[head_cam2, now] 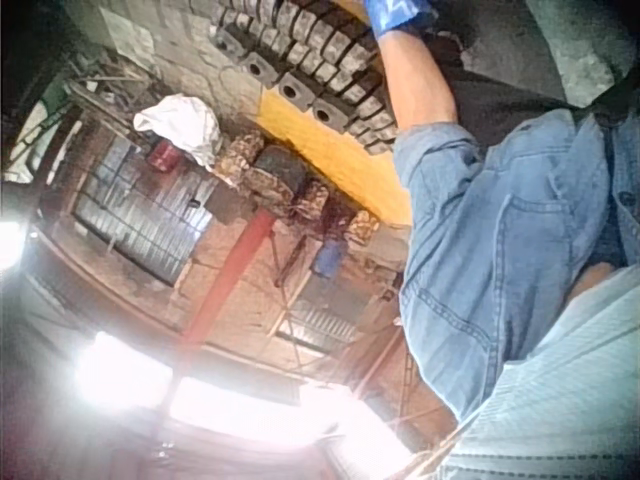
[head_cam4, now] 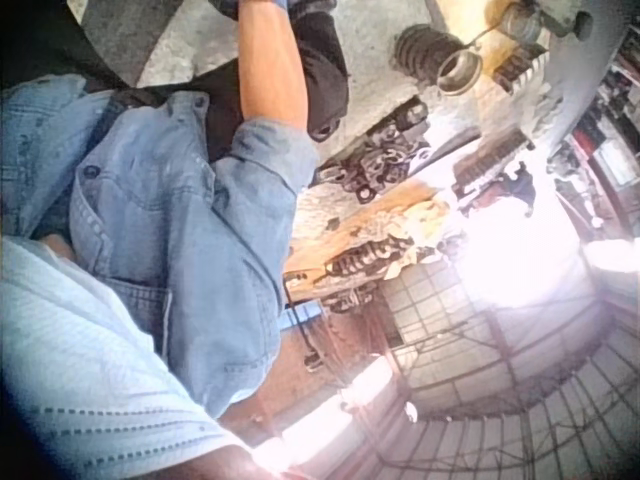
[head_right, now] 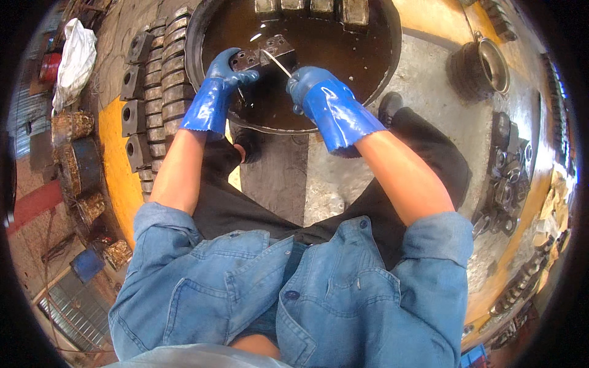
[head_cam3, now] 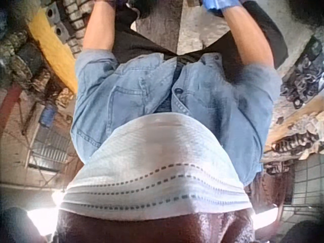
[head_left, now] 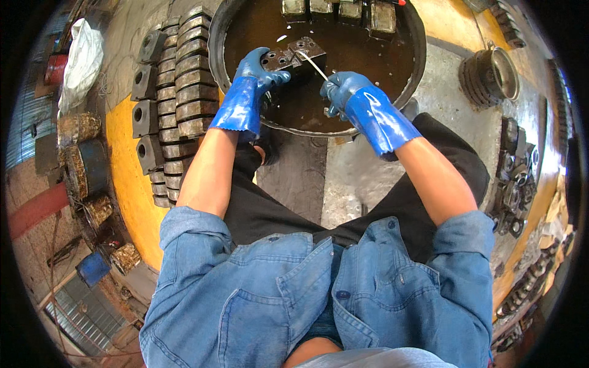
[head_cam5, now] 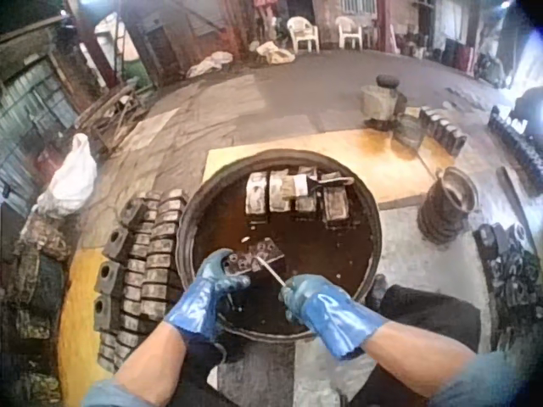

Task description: The person, wearing blue gloves, cleans metal blocks and rings by dipping them into a bucket of dark liquid and scrubbing them with a small brush. They handle each part individually, lifting them out of the liquid to scrub the surfaces and then placing them back or setting them aside.

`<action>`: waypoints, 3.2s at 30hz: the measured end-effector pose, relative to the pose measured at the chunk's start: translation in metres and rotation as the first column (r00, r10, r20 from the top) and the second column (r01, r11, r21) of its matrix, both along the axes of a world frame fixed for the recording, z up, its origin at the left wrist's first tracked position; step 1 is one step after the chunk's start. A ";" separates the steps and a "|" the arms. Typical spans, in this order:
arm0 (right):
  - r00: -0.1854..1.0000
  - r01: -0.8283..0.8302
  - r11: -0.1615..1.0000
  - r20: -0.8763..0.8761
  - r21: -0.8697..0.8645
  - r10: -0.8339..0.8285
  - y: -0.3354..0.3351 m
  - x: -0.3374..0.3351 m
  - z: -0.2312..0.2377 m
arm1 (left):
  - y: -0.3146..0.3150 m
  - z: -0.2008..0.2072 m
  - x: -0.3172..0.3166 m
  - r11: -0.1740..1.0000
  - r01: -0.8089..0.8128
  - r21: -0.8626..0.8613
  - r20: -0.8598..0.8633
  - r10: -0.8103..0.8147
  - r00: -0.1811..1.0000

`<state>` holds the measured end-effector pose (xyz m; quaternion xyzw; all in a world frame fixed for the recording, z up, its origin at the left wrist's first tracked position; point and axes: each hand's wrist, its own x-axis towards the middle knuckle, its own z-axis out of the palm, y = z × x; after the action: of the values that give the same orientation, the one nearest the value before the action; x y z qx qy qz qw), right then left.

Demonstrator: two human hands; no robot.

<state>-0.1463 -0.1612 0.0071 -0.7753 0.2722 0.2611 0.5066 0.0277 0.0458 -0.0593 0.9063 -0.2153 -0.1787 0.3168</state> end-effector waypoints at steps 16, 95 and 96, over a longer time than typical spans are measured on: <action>0.987 0.013 0.987 0.156 0.158 -0.038 0.015 0.017 -0.024 | 0.024 -0.052 0.035 0.989 -0.102 -0.107 -0.124 0.089 0.988; 0.877 0.436 0.593 0.467 -0.677 -0.112 -0.208 -0.066 0.079 | -0.028 0.036 -0.066 0.974 0.223 0.035 0.268 -0.224 0.937; 0.929 0.357 0.649 0.331 -0.671 -0.169 -0.207 -0.063 0.092 | -0.026 0.035 -0.066 0.977 0.209 0.048 0.230 -0.215 0.949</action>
<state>-0.2088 -0.3680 0.0989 -0.8882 0.4000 -0.0387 0.2226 -0.0387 0.0195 -0.0240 0.8962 -0.3450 -0.1064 0.2577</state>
